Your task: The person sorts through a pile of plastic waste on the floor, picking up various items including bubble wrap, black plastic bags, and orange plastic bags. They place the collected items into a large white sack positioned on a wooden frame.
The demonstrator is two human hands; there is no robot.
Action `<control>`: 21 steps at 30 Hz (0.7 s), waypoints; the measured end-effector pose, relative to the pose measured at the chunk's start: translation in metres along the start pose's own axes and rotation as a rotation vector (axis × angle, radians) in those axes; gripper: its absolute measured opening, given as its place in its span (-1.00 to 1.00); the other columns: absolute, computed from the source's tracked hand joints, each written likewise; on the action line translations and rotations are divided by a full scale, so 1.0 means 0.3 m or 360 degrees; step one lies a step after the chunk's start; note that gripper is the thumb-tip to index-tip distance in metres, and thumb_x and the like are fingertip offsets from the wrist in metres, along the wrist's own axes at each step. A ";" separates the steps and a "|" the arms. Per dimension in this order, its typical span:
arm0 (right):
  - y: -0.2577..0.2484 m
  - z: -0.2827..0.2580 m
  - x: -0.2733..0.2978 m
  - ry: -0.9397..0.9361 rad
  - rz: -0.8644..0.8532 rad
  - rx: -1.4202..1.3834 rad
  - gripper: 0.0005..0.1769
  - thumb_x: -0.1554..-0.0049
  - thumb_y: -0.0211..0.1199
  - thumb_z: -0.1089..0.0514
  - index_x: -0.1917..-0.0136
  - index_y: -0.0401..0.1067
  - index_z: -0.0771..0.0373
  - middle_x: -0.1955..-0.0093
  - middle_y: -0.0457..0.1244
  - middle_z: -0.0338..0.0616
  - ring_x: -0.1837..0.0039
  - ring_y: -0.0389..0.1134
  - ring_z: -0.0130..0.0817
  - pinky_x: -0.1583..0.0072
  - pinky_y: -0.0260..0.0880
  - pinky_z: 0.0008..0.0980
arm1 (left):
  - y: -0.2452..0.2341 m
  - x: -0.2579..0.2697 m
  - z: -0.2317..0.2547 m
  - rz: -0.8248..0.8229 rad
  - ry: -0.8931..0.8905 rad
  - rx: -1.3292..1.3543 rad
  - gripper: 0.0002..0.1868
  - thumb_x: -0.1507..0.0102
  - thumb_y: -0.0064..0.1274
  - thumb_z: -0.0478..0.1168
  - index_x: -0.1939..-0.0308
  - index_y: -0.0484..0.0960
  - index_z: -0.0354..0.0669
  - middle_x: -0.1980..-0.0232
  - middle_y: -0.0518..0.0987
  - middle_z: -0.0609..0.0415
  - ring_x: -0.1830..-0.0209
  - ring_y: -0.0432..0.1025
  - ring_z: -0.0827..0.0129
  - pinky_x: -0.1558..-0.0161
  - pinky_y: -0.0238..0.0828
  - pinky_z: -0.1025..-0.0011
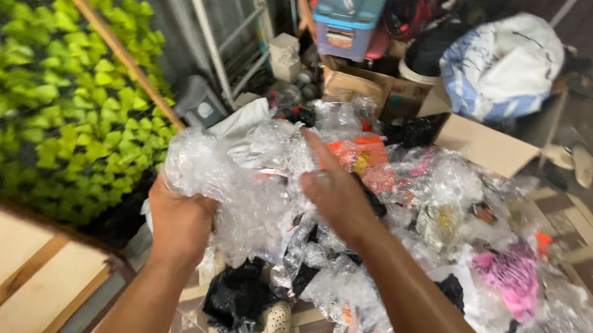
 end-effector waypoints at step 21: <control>0.959 -0.643 0.204 0.0167 -0.0774 -0.0704 -0.49 -0.19 0.28 0.15 -0.41 0.46 0.21 -0.41 0.36 -0.13 0.00 0.33 -0.35 0.05 0.38 -0.27 | -0.965 0.576 0.023 0.1046 0.0313 0.0280 -0.77 -0.24 0.13 -0.38 0.03 0.59 -0.39 0.13 0.64 0.04 0.17 0.51 0.34 0.10 0.46 0.39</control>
Point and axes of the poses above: each hand's wrist, its own x-axis away from the middle knuckle, its own y-axis out of the palm, z = x × y, the point moved 4 cm from there along -x, towards the middle knuckle
